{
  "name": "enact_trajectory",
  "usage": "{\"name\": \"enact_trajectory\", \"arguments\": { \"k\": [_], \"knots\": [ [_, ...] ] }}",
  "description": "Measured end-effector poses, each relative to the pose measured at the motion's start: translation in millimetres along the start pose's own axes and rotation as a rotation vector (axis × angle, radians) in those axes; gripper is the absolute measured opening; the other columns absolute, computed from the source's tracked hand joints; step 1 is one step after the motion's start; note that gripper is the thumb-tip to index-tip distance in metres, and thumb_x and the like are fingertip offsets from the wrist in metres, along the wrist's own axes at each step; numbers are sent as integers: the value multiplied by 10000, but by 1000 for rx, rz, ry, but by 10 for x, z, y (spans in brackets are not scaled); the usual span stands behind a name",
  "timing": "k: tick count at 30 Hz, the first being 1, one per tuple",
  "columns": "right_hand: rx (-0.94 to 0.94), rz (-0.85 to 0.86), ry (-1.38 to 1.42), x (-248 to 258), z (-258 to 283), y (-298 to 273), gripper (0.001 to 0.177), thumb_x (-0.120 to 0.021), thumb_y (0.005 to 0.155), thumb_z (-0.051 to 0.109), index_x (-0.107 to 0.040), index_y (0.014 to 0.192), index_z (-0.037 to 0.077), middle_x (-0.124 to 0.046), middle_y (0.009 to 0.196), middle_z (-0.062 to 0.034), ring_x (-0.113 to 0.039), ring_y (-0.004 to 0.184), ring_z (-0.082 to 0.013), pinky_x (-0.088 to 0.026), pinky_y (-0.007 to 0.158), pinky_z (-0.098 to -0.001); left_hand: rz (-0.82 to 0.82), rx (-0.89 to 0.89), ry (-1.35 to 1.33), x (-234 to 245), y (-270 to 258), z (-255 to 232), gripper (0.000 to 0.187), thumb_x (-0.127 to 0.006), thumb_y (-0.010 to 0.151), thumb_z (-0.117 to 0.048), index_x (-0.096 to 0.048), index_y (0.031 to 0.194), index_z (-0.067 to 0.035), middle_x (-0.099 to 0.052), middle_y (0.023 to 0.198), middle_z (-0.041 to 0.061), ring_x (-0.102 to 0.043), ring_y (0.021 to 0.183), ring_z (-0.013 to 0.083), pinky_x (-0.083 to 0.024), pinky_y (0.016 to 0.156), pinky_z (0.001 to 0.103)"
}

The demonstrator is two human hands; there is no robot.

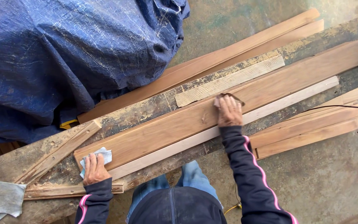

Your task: Manually sanding wooden planks with sandpaper and wiping them with a cloth.

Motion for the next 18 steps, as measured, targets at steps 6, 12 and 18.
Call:
{"name": "enact_trajectory", "arguments": {
  "k": [6, 12, 18],
  "knots": [
    [-85, 18, 26, -321, 890, -216, 372, -598, 1058, 186, -649, 1356, -30, -628, 1379, -252, -574, 1334, -413, -442, 1154, -529, -30, -2, 20, -31, -10, 23, 316, -553, 948, -11, -699, 1228, -10, -661, 1339, 248, -614, 1285, 447, -506, 1108, 470],
    [355, 224, 439, -257, 2862, -486, 472, -631, 906, 93, -615, 1369, -4, -579, 1474, -213, -505, 1425, -383, -393, 1204, -516, -58, -17, 25, 17, -103, 103, 336, -557, 916, -27, -702, 1219, -17, -663, 1321, 247, -612, 1283, 437, -506, 1101, 476],
    [231, 100, 377, 201, 1620, -411, 355, -668, 961, 82, -649, 1312, 37, -665, 1318, -189, -628, 1258, -374, -456, 1080, -543, -39, -99, -73, -14, -417, 189, 356, -547, 910, -46, -691, 1235, -45, -649, 1348, 202, -600, 1284, 401, -504, 1068, 500]
  ]
}}
Point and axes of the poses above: each hand's wrist, its own y-axis towards the middle knuckle, its own x-axis out of the back of the hand, z = x × y, the point moved 7 cm from there along y, towards the middle knuckle
